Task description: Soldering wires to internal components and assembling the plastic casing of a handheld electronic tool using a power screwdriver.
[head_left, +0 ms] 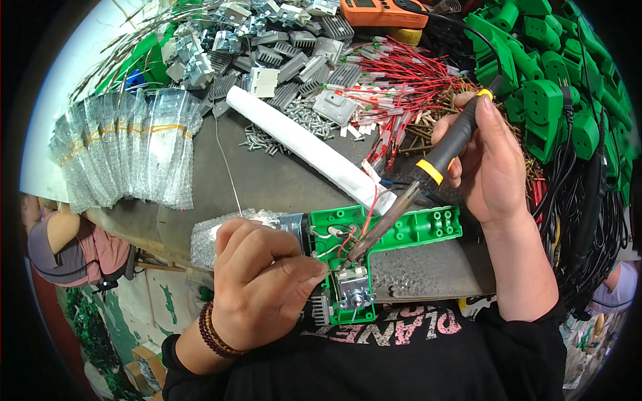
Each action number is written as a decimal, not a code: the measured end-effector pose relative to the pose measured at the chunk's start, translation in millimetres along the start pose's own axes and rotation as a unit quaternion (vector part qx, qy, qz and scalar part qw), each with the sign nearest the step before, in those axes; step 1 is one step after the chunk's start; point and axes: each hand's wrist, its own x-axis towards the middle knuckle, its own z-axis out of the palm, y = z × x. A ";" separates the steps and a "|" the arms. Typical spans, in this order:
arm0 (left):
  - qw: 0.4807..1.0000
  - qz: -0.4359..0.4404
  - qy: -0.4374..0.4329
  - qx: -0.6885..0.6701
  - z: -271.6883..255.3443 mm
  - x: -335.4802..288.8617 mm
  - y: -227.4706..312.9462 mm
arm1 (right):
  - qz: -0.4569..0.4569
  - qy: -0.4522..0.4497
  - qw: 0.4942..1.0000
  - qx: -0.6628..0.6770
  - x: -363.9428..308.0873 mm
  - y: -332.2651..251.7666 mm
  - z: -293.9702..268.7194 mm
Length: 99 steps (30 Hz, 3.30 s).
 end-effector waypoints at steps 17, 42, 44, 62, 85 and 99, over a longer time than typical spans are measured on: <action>1.000 0.002 0.002 -0.018 3.2 -0.7 -1.7 | -0.001 0.000 1.000 0.012 -1.1 -2.2 0.0; 0.968 -0.048 -0.228 -0.097 -67.4 25.0 -17.6 | 0.013 -0.005 0.999 0.029 -1.6 -2.3 3.2; 0.955 -0.110 -0.214 -0.173 -46.4 40.1 -22.0 | 0.011 0.000 1.000 0.026 -2.2 -0.6 -0.9; 0.885 0.034 -0.274 -0.374 3.1 78.4 -67.1 | 0.003 -0.008 1.000 0.024 -0.7 -0.1 -1.9; 0.871 0.036 -0.336 -0.356 4.0 89.2 -65.6 | 0.001 -0.013 1.000 0.026 -1.5 1.4 -3.4; 0.876 0.025 -0.338 -0.344 7.1 84.6 -64.8 | -0.002 -0.014 0.999 0.031 -0.9 2.7 -4.5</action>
